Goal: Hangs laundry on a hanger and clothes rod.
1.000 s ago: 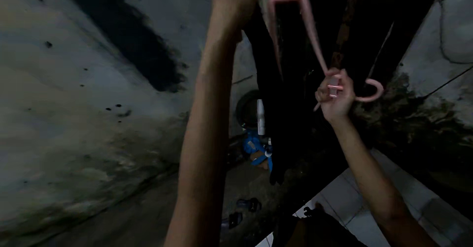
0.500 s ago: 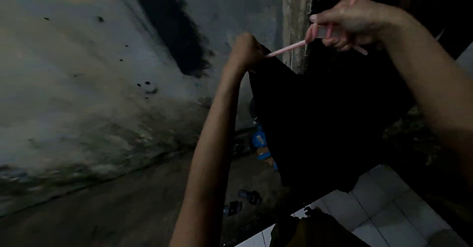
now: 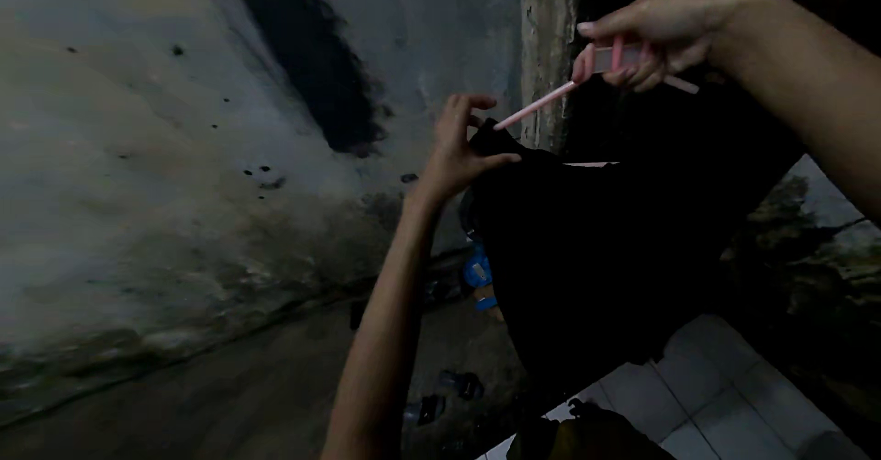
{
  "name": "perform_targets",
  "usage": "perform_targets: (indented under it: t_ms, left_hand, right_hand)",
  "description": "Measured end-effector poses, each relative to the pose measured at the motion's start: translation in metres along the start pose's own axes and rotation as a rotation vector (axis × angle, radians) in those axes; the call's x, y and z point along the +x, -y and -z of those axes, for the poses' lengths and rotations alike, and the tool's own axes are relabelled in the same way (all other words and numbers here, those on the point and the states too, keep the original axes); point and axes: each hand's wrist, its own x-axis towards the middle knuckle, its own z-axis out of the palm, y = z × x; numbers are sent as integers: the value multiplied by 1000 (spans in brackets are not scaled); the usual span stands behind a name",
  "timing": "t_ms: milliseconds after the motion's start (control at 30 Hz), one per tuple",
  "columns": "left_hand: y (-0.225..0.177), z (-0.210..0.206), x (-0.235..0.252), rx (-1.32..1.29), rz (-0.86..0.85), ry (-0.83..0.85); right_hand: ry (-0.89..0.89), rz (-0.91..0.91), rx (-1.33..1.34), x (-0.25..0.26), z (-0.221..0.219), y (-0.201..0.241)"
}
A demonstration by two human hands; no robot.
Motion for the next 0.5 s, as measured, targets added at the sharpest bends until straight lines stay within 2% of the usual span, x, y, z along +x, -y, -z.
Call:
perform_targets:
  t_ms: [100, 167, 267, 367, 500]
  left_hand:
    - [-11, -36, -13, 412, -123, -381]
    - [-5, -57, -17, 549, -265, -537]
    - [8, -70, -7, 531, -347, -442]
    - [5, -57, 6, 339, -409, -339]
    - [-17, -15, 27, 165, -508, -545]
  right_hand:
    - [-65, -5, 18, -4, 1, 3]
    - [-66, -8, 45, -6, 3, 5]
    - [-51, -4, 39, -14, 6, 10]
    - [-57, -6, 56, -25, 13, 8]
    - [5, 114, 19, -49, 25, 7]
